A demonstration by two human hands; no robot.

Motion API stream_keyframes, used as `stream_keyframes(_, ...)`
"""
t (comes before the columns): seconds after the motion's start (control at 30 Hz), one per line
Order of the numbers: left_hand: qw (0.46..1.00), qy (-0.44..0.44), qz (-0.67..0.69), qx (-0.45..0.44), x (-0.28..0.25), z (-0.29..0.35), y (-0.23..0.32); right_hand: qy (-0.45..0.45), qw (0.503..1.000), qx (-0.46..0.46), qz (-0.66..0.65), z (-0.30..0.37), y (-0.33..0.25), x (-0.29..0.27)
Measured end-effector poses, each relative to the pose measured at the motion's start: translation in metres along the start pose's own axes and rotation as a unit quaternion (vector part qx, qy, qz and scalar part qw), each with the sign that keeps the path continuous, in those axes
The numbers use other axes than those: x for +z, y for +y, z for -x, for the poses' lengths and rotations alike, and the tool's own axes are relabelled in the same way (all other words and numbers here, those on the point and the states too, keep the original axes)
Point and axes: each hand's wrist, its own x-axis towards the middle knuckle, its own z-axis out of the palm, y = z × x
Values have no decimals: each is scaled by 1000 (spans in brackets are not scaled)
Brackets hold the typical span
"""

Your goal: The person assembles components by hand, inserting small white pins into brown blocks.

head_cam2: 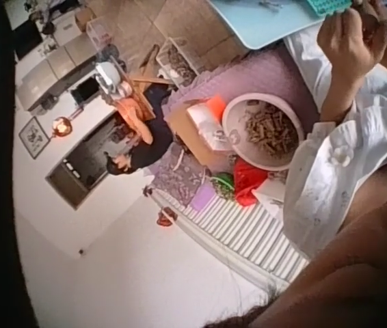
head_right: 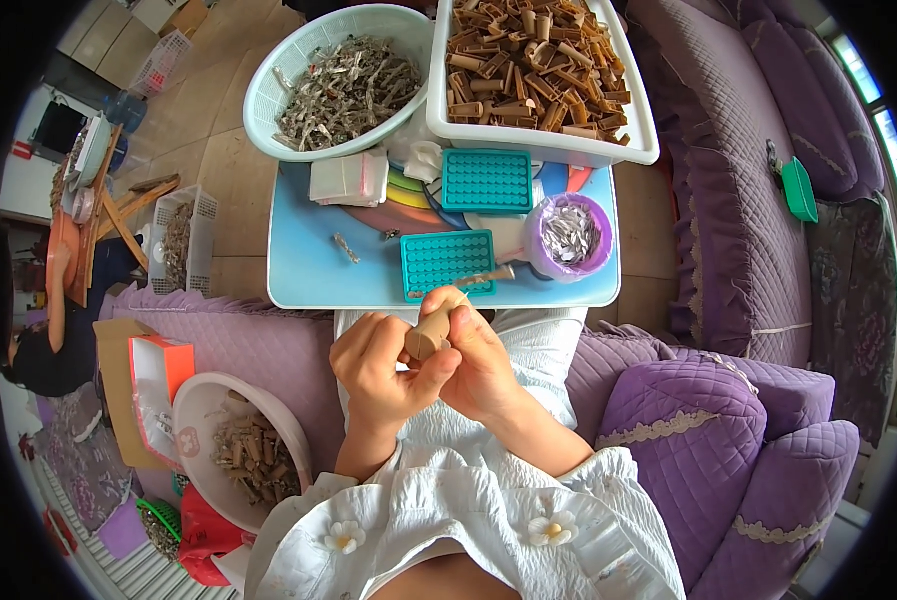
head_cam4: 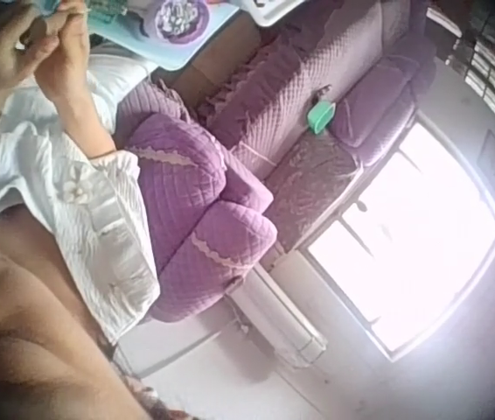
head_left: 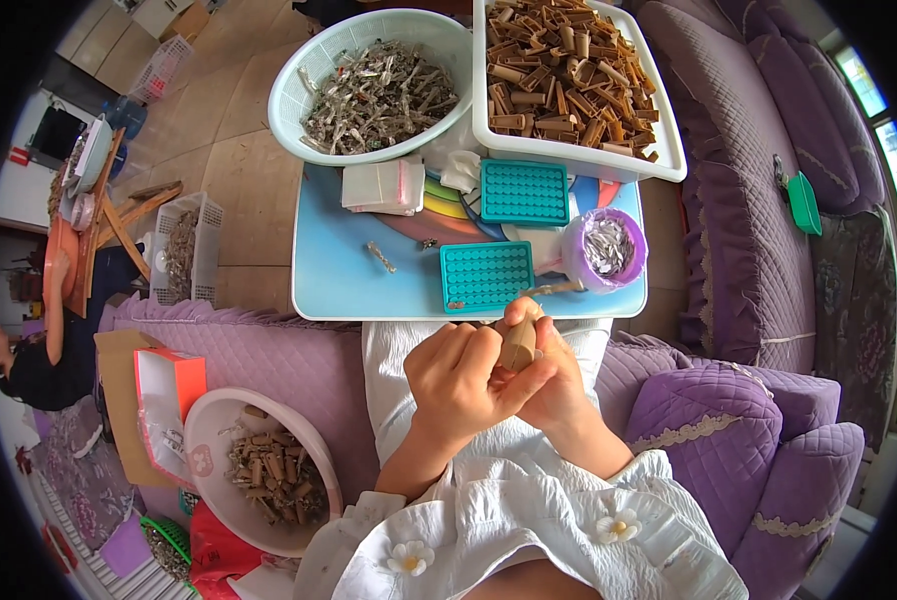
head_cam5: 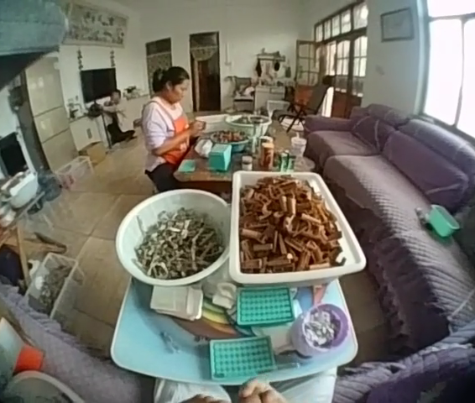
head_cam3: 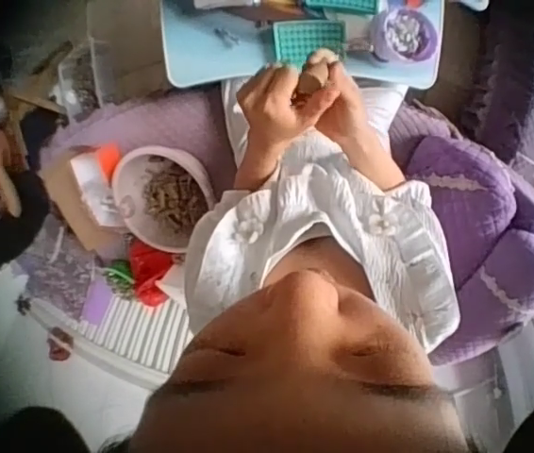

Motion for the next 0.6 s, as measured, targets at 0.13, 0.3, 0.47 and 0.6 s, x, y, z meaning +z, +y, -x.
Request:
stream_keyframes(0.13, 999, 18, -31, 17, 2, 1, 2, -43, 998, -16, -40, -1, 6, -4)
stream_keyframes(0.3, 999, -13, -43, 24, -7, -3, -12, -57, 996, -9, -72, -11, 19, -5)
stream_keyframes(0.47, 996, -76, -44, -23, -38, -5, -38, -49, 997, 38, -35, -24, 45, 3)
stream_keyframes(0.6, 977, -44, -113, -173, -123, 16, -58, -260, 891, 251, 275, -33, 30, -5)
